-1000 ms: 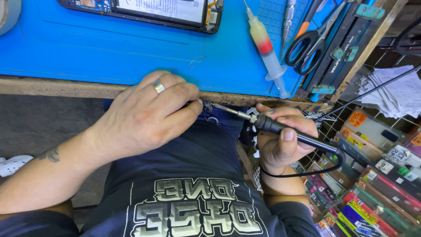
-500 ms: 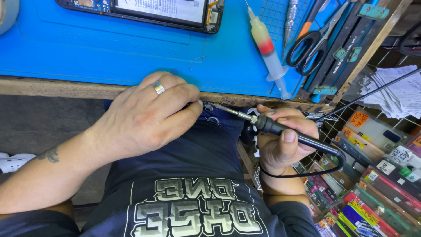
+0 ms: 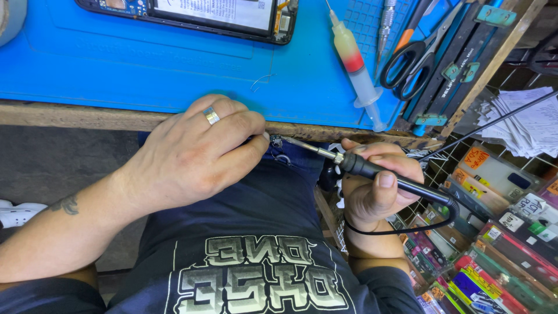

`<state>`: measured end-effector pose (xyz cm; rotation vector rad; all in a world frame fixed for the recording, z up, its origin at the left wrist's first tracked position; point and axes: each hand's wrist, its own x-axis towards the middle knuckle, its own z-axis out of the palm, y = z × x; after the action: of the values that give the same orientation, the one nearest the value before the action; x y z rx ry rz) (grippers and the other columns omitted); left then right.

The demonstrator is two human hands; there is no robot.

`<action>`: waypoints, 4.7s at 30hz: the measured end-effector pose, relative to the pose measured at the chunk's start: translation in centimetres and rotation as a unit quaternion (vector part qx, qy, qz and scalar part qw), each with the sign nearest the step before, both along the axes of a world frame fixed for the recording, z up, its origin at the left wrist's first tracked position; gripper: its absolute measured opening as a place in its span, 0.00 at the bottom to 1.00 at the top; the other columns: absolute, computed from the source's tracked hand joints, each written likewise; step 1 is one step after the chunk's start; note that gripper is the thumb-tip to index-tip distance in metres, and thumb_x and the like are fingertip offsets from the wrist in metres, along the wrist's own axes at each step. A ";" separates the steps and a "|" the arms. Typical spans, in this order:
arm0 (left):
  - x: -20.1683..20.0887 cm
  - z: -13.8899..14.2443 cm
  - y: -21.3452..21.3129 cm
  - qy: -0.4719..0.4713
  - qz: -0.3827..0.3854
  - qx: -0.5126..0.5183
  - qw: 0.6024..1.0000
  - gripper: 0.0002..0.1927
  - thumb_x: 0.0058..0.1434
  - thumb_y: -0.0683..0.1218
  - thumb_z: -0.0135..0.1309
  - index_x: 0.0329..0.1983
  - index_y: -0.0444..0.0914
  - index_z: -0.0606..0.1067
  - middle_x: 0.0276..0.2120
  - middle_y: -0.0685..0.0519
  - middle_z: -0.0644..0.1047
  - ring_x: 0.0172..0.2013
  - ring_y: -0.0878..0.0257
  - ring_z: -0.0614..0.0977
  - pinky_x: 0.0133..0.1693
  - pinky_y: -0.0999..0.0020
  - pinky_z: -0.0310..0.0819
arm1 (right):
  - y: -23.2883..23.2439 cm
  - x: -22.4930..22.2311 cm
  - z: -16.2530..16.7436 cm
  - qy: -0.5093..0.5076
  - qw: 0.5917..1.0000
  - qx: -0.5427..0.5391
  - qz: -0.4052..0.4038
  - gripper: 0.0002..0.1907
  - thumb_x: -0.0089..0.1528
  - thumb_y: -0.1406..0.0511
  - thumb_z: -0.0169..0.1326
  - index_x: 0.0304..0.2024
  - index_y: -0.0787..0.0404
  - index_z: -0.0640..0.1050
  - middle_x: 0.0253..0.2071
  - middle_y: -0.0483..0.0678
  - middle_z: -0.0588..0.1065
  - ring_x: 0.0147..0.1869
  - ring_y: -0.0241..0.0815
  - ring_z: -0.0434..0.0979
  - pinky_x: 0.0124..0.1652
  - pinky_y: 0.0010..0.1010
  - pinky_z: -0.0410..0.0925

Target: The person uses a soldering iron to work on a small electronic component held in their left hand. The task is performed over a blue mat on a cluttered workbench with various tools and a disassembled phone visible nearby.

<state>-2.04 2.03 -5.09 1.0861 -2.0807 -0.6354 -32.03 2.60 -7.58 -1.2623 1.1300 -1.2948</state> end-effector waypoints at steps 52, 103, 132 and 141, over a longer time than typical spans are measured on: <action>0.0 0.0 0.1 -0.007 0.006 -0.009 1.000 0.08 0.57 0.39 0.60 0.39 0.31 0.76 0.43 0.49 0.76 0.45 0.55 0.80 0.48 0.60 0.77 | -0.8 -0.1 0.6 -0.015 0.999 0.032 0.023 0.15 0.69 0.60 0.57 0.46 0.66 0.72 0.36 0.58 0.74 0.40 0.47 0.79 0.48 0.50 0.80; -0.2 -0.2 0.2 -0.012 0.010 -0.015 1.000 0.07 0.60 0.38 0.60 0.40 0.31 0.77 0.45 0.48 0.76 0.46 0.57 0.80 0.50 0.61 0.77 | -1.1 -0.3 0.8 -0.019 0.998 0.047 0.037 0.15 0.70 0.60 0.58 0.46 0.66 0.72 0.35 0.59 0.74 0.40 0.48 0.79 0.47 0.46 0.80; -0.2 -0.4 0.3 -0.015 0.013 -0.025 1.000 0.08 0.61 0.39 0.60 0.41 0.31 0.77 0.46 0.49 0.76 0.47 0.57 0.80 0.50 0.61 0.78 | -1.3 -0.3 0.9 -0.018 0.998 0.054 0.034 0.14 0.70 0.61 0.59 0.46 0.66 0.73 0.35 0.59 0.74 0.39 0.48 0.79 0.47 0.47 0.80; -0.1 0.1 0.0 -0.017 0.018 -0.036 0.999 0.08 0.55 0.39 0.60 0.37 0.31 0.77 0.42 0.49 0.76 0.43 0.57 0.80 0.46 0.63 0.77 | -1.2 -0.2 0.8 -0.025 0.998 0.048 0.035 0.14 0.71 0.60 0.59 0.47 0.65 0.73 0.36 0.58 0.74 0.40 0.48 0.79 0.47 0.47 0.80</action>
<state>-2.12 2.03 -5.01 1.0965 -2.0919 -0.5234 -32.25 1.40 -6.76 -1.1839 1.0902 -1.1993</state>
